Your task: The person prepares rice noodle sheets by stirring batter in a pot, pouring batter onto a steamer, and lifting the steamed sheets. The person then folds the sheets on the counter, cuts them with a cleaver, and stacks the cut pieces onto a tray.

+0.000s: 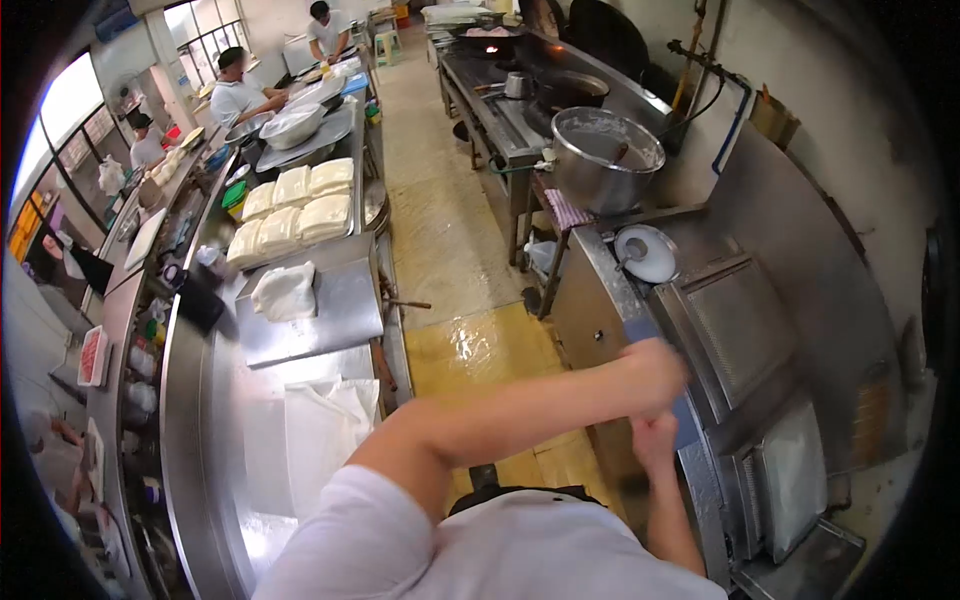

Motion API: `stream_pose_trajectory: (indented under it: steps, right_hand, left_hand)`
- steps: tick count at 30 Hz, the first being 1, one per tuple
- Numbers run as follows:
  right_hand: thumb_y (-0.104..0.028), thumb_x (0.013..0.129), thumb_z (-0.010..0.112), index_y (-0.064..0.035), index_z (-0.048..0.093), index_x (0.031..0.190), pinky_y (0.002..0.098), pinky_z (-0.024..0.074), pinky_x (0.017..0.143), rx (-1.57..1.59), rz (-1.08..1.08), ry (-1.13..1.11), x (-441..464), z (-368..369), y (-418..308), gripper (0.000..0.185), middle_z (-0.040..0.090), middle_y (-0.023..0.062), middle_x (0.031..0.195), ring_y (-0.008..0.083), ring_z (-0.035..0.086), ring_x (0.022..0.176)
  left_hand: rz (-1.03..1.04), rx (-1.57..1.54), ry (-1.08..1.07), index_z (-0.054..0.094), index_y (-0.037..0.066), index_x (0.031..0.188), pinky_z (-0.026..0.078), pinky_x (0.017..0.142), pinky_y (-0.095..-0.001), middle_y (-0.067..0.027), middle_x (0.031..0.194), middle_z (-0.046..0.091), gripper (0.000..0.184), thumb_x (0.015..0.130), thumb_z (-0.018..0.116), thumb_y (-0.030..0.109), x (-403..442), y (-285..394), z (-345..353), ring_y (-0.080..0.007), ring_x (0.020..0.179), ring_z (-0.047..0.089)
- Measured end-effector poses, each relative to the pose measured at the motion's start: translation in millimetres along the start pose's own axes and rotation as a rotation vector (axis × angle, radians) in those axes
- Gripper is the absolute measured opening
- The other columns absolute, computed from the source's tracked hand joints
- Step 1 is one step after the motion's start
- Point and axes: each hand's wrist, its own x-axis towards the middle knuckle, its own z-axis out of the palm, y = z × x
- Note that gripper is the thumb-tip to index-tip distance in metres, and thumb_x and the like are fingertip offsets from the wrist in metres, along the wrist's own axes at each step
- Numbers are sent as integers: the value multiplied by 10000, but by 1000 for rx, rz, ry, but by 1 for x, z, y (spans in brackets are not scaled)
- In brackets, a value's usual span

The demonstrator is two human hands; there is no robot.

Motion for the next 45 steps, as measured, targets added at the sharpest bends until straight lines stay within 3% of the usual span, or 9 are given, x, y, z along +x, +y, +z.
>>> stream_pose_trajectory:
  steps: [4, 8, 21, 28, 30, 31, 37, 41, 45]
  right_hand:
    - [-52, 920, 666, 52, 661, 1126, 339, 512, 759, 70, 263, 116, -33, -45, 11, 230, 694, 154, 994, 214, 645, 883]
    - [-38, 913, 655, 49, 659, 1125, 370, 525, 823, 60, -5, 266, -64, -87, 21, 229, 708, 175, 1055, 264, 660, 922]
    - [-19, 892, 657, 40, 665, 1108, 370, 541, 851, 248, 199, 348, -147, -215, 92, 225, 699, 191, 1142, 291, 666, 1031]
    - [-42, 893, 684, 12, 682, 1140, 344, 579, 842, 157, 439, 567, -199, -265, 162, 253, 665, 185, 1281, 263, 671, 1129]
    - [-41, 891, 692, 1, 689, 1145, 345, 583, 836, 96, 476, 671, -205, -291, 172, 257, 661, 177, 1288, 273, 673, 1117]
    - [-62, 922, 675, 6, 679, 1192, 341, 566, 873, 108, 539, 713, -209, -303, 180, 278, 666, 181, 1297, 249, 657, 1166]
    - [-72, 867, 669, -1, 683, 1163, 450, 535, 973, -365, 720, 895, -236, -415, 248, 305, 656, 211, 1275, 381, 651, 1140]
    - [-41, 833, 614, 10, 677, 1176, 479, 443, 1083, -1061, 789, 732, -258, -469, 309, 353, 658, 230, 1245, 403, 633, 1139]
    - [-60, 803, 608, -12, 693, 1100, 462, 462, 1054, -1077, 1051, 407, -282, -496, 351, 313, 689, 191, 1181, 372, 646, 1115]
  left_hand:
    - [279, 196, -2, 778, 135, 928, 569, 750, -471, -88, 1006, 740, 224, 779, 733, 296, 117, 99, -68, -299, 925, 717]
    - [498, 352, -40, 709, 121, 1238, 548, 886, -489, -91, 1296, 669, 449, 833, 701, 317, 188, 208, -148, -331, 1065, 670]
    - [284, 140, 61, 749, 113, 1153, 566, 929, -425, -134, 1222, 704, 345, 827, 715, 218, 321, 314, -228, -310, 1119, 685]
    - [273, 46, -57, 785, 98, 1067, 572, 931, -396, -161, 1162, 728, 285, 793, 735, 159, 423, 368, -150, -305, 1117, 694]
    - [339, 62, -2, 801, 93, 972, 573, 858, -441, -136, 1004, 764, 275, 716, 714, 141, 450, 378, -91, -302, 960, 734]
    - [253, -32, -213, 779, 59, 1047, 559, 919, -458, -187, 1149, 732, 313, 786, 653, 176, 454, 381, -86, -349, 1087, 699]
    - [421, -31, -89, 711, 53, 1178, 540, 979, -444, -204, 1242, 677, 413, 776, 699, 144, 522, 368, 27, -362, 1180, 643]
    - [752, -35, 319, 631, 58, 1262, 478, 1057, -439, -155, 1311, 620, 521, 752, 723, 101, 551, 343, 93, -355, 1249, 577]
    - [727, 62, 49, 691, 75, 1124, 465, 1047, -440, -122, 1205, 669, 350, 775, 688, 69, 573, 347, 104, -307, 1202, 599]
